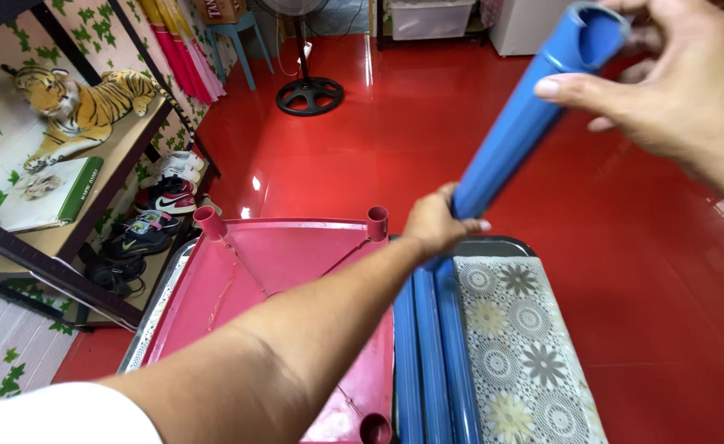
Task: The person repeatedly inserts and removes blue plastic poles into the leg sockets of an upside-down pink plastic stool. The stool is placed on a tray with a patterned cloth. The person handles the poles one at a time, testing fit and alignment without completing a final assembly.
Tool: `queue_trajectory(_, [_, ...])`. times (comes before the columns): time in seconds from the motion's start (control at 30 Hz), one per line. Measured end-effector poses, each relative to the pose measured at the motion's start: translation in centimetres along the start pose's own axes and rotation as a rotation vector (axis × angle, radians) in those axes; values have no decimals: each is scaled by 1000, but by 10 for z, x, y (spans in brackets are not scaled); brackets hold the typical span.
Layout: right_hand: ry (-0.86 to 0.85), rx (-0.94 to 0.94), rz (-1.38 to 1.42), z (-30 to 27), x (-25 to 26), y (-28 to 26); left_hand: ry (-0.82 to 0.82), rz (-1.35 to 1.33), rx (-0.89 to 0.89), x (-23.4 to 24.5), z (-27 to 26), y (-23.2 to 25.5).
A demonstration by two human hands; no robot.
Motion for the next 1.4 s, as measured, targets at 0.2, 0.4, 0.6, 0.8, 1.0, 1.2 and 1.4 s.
queue_trajectory(0.2, [59, 113, 178, 40, -63, -8, 67, 46, 0, 69, 53, -40])
queue_trajectory(0.4, [51, 117, 72, 98, -132, 21, -38, 117, 86, 95, 97, -88])
queue_trajectory(0.6, [74, 105, 47, 133, -175, 55, -102, 186, 114, 107, 133, -122])
queue_trajectory(0.8, [84, 211, -14, 129, -206, 79, -91, 126, 20, 99, 166, -136])
queue_trajectory(1.0, [55, 94, -14, 127, -226, 107, -130, 125, 32, 84, 176, -160])
queue_trajectory(1.2, [74, 424, -107, 121, -233, 87, -152, 175, 79, 77, 174, -169])
queue_trajectory(1.4, [171, 44, -147, 145, -242, 138, -138, 152, 188, 80, 163, -172])
Point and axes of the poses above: each hand's wrist, its own z-axis towards the middle knuckle, its own x-axis out of the back of the hand, y = z × x, the point moved 9 cm from there along z, towards the middle knuckle, and after that the axes turned 13 degrees about z, right-handed, at the moved point
